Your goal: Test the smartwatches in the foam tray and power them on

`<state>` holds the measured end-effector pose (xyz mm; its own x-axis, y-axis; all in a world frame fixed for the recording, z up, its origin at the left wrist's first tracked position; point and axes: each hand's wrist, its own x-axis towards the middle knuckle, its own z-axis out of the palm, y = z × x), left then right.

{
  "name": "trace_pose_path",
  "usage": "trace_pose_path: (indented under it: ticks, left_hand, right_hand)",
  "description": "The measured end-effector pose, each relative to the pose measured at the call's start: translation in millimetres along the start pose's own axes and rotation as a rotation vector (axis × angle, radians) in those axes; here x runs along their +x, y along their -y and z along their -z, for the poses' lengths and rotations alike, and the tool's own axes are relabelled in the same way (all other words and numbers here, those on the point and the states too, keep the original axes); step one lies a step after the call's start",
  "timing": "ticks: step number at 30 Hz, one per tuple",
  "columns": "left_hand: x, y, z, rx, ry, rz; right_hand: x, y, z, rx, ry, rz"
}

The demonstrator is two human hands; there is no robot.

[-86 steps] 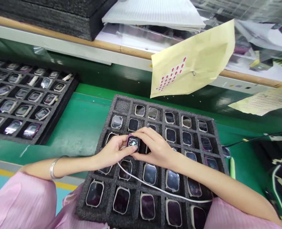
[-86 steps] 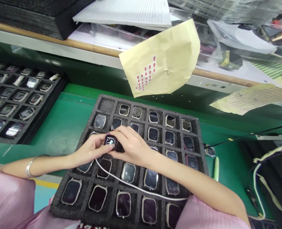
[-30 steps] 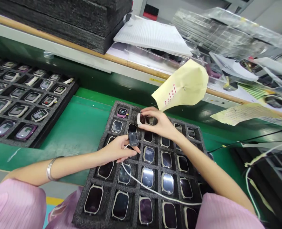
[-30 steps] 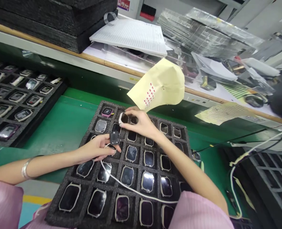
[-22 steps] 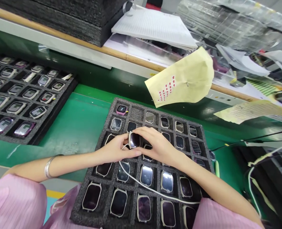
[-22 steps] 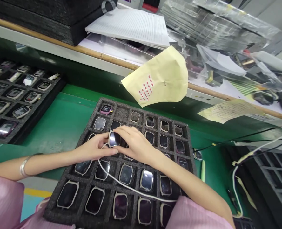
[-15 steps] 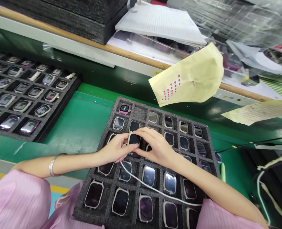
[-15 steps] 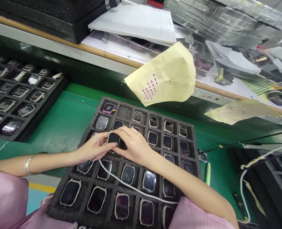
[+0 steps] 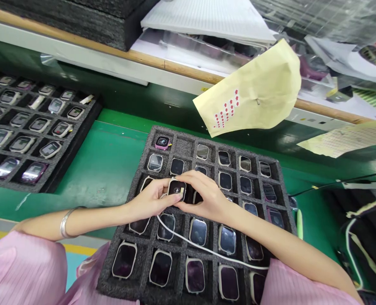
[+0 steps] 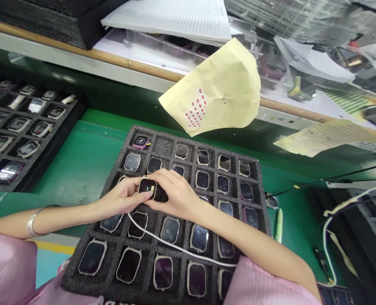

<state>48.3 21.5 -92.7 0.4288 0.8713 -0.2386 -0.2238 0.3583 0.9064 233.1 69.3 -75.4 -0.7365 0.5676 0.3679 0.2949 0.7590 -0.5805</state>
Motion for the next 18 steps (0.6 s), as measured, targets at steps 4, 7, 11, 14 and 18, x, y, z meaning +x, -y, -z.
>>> trace_pose_path:
  ticks: [4,7,11,14,18]
  left_hand:
    - [-1.1,-5.0,2.0,0.054,0.048,-0.011]
    - [-2.5,-8.7,6.6,0.012,0.185,0.060]
    - [-4.3,-8.2,11.7,-0.029,0.256,0.085]
    - [-4.6,-6.9,9.3,-0.019,0.230,0.062]
    - [-2.4,-5.0,1.2,0.050,0.081,0.000]
  right_hand:
    - [1.1,-3.8,11.3,0.203,0.064,-0.025]
    - [1.4,-10.7,15.0,0.516,0.090,-0.075]
    - [0.6,-17.4,6.6,0.753,0.031,-0.177]
    - [2.3,-19.2,5.4,0.796,0.060,-0.193]
    - [6.0,-17.8,15.7,0.578,0.133,-0.076]
